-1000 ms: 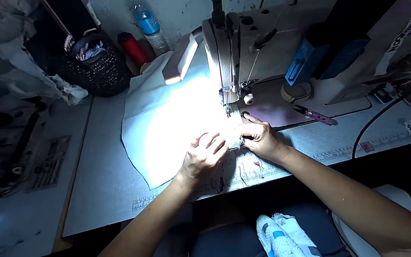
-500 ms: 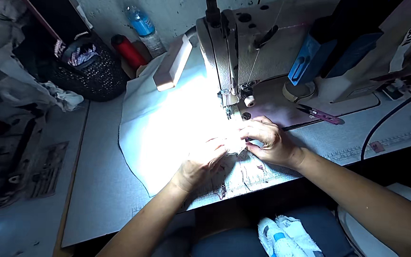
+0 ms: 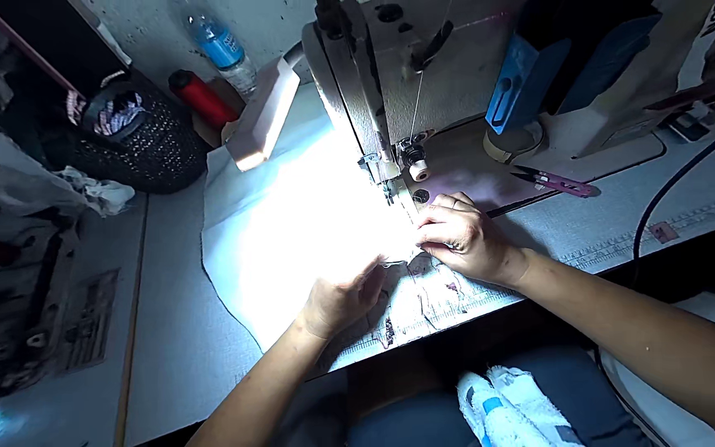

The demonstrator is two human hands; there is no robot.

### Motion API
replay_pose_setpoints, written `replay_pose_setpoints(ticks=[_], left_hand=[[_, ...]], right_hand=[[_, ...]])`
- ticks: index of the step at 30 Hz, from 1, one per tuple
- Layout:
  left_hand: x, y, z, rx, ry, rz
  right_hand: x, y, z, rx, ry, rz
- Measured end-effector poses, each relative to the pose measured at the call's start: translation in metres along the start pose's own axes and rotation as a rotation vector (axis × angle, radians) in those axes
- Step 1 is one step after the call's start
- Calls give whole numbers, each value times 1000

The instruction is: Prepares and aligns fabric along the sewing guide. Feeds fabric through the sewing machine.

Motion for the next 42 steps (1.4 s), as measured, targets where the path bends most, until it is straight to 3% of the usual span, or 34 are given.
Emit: replay_pose_setpoints(ticks=[4,11,18,27,35,40,42], left_hand=[[11,9,-3,-14,-166,-90],[19,28,-11,55,-176,-281],[23,25,-11,-26,-265,-111],[17,26,-10,-119,-118,-129],[4,28,-12,-158,74,-216],[-1,25,-14,-155,67,-208],[-2,24,-16,-125,-17,-166]], right_hand=[[3,2,9,46,-55,4],[1,8,6,126,-116,-118],[-4,10,6,155,-181,-124],[-7,-5,20,474,-1,-147],[7,-7,8,275,-89,-83],[13,-6,2,181,-28,-45],[16,-9,3,102,6,-13]])
Point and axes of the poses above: each hand's wrist, its own z-axis away from the middle knuckle, its own x-axis out of the palm, y = z × x, the point moved 5 cm from there along -z, towards the middle knuckle, and after that the axes turned 7 degrees about -y, right-handed, at the moved point
